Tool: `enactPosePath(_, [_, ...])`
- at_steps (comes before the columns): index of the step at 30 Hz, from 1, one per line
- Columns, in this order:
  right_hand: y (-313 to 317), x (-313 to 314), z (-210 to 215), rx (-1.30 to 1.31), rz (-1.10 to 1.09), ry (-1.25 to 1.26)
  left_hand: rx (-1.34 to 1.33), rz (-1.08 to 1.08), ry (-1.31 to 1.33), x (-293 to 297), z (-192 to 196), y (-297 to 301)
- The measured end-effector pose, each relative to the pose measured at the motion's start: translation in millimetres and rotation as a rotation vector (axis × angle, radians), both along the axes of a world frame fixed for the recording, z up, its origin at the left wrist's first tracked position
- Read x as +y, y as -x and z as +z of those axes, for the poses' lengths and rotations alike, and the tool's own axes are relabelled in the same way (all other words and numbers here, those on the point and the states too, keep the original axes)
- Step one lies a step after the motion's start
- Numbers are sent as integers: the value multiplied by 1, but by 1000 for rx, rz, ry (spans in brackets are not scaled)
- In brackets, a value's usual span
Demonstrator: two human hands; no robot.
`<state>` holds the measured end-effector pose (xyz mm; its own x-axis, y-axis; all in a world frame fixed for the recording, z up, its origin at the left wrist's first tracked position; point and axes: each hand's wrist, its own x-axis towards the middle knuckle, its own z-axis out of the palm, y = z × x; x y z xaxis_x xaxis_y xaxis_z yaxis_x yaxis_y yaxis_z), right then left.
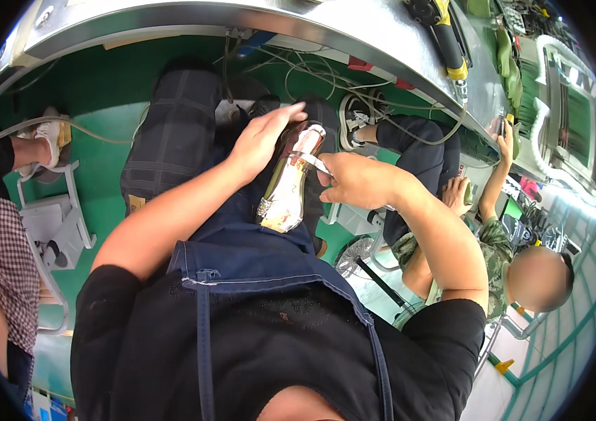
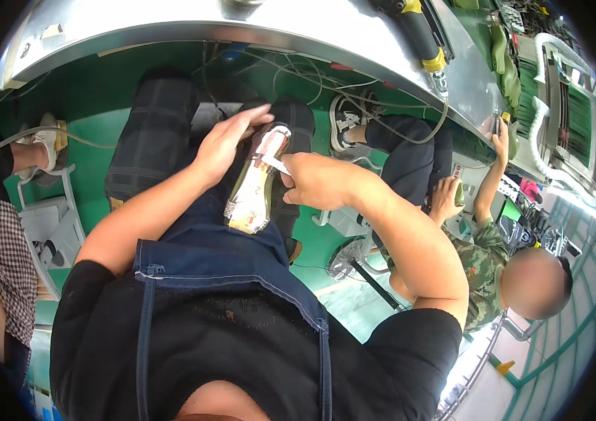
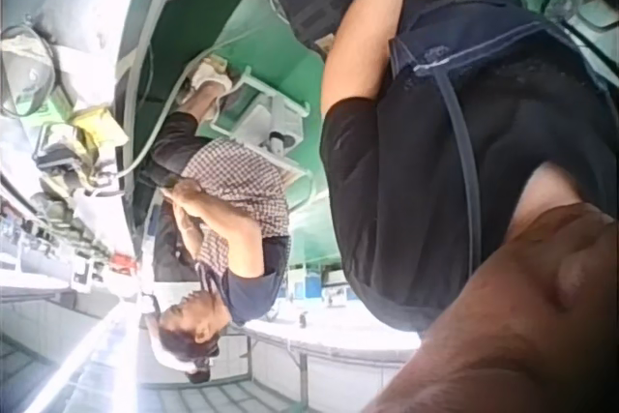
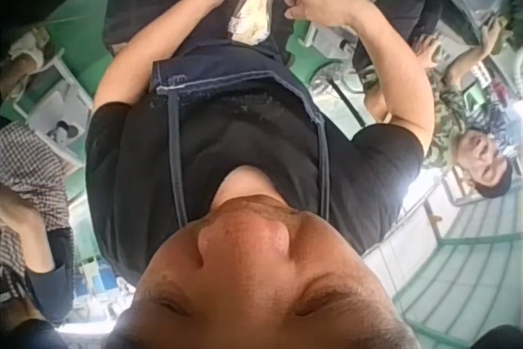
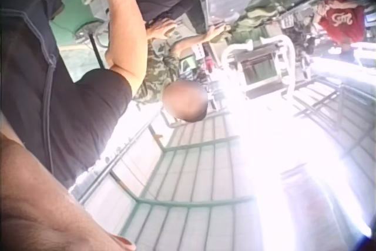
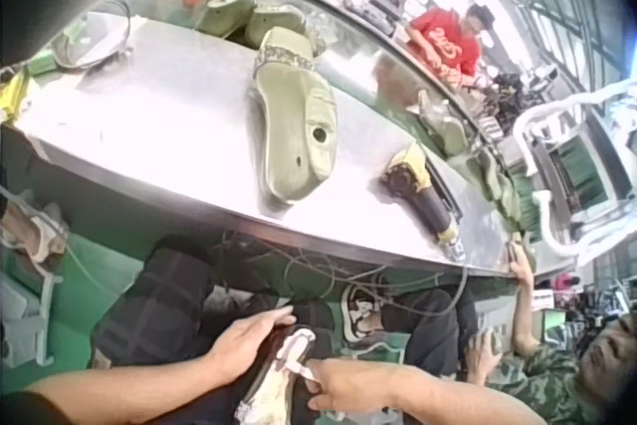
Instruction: The person secures a metal band around the heel of a green sandal using a pneumatic stapler. They repeatedly pick up sandals from a conveyor belt, position the band, and fire the stapler to fasten it. The person handles the sandals one at a time, placing the finished items back onto the moving belt.
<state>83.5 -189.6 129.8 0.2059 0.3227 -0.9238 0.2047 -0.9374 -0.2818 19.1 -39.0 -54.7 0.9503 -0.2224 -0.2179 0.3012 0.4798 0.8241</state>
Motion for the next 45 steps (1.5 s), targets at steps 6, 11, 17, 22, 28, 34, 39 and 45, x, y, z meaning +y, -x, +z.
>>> enactPosePath(6, [5, -10, -9, -11, -39, 6, 18, -213, 130, -27, -12, -28])
enactPosePath(11, [4, -11, -8, -25, -8, -19, 35, -206, 82, -26, -9, -26])
enactPosePath(17, [3, -16, -13, -41, 54, -48, 42, -193, 93, -26, -10, -25])
enactPosePath(22, [3, -21, -15, -54, 71, -91, 27, -193, 72, -27, -10, -24])
enactPosePath(28, [9, -26, -14, -137, 137, -65, -82, -145, 36, -27, -10, -20])
enactPosePath(34, [24, -30, -16, -343, 287, -107, -32, -102, -369, -8, -24, 18])
enactPosePath(39, [40, -39, -26, -609, 429, -164, 602, -376, 125, 15, 26, 27])
enactPosePath(45, [78, -30, -35, -1004, 666, -4, 552, -583, 70, 22, 25, 12])
